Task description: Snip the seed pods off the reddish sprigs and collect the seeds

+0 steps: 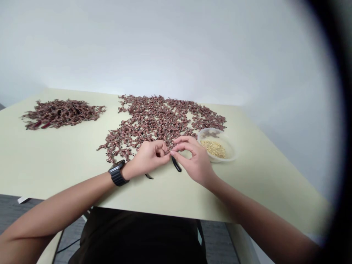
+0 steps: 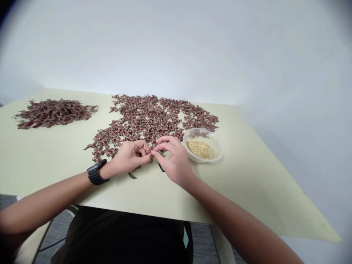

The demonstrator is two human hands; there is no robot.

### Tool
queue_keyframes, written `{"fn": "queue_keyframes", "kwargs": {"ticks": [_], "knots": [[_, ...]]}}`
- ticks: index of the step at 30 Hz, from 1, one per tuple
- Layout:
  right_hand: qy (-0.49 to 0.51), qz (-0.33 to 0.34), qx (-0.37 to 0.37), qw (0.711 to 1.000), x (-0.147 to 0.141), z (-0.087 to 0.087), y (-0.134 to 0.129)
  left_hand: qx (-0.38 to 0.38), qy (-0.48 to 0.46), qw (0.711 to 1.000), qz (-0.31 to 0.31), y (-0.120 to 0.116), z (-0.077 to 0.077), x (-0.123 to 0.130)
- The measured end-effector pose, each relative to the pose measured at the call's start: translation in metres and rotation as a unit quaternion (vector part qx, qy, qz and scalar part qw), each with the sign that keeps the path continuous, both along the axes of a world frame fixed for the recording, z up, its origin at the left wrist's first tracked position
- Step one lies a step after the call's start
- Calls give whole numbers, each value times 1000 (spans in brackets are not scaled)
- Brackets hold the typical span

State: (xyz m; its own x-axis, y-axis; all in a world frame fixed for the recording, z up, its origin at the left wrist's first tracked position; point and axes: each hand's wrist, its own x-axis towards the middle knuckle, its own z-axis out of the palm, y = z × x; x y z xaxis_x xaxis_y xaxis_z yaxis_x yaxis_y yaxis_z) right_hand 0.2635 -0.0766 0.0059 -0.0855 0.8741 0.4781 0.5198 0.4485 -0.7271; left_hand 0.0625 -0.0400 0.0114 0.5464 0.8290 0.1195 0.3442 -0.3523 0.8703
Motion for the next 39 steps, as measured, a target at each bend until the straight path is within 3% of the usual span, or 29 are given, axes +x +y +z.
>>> {"fn": "queue_keyframes", "kwargs": {"ticks": [12, 17, 22, 26, 32, 39], "knots": [[-118, 88, 101, 984, 11, 1, 6, 22, 15, 999, -28, 1, 2, -1], [-96, 52, 106, 988, 3, 2, 0, 58, 34, 998, -4, -1, 0, 1], [-28, -11, 28, 999, -4, 3, -4, 88, 47, 995, 27, -5, 0, 2], [7, 14, -44, 999, -2, 1, -2, 68, 33, 997, 33, -4, 0, 1], [-30, 0, 56, 998, 1, -1, 0, 9, -11, 1000, -15, 2, 0, -1], [-181, 108, 149, 966, 16, 8, 11, -19, -9, 998, -57, 5, 1, -4]]}}
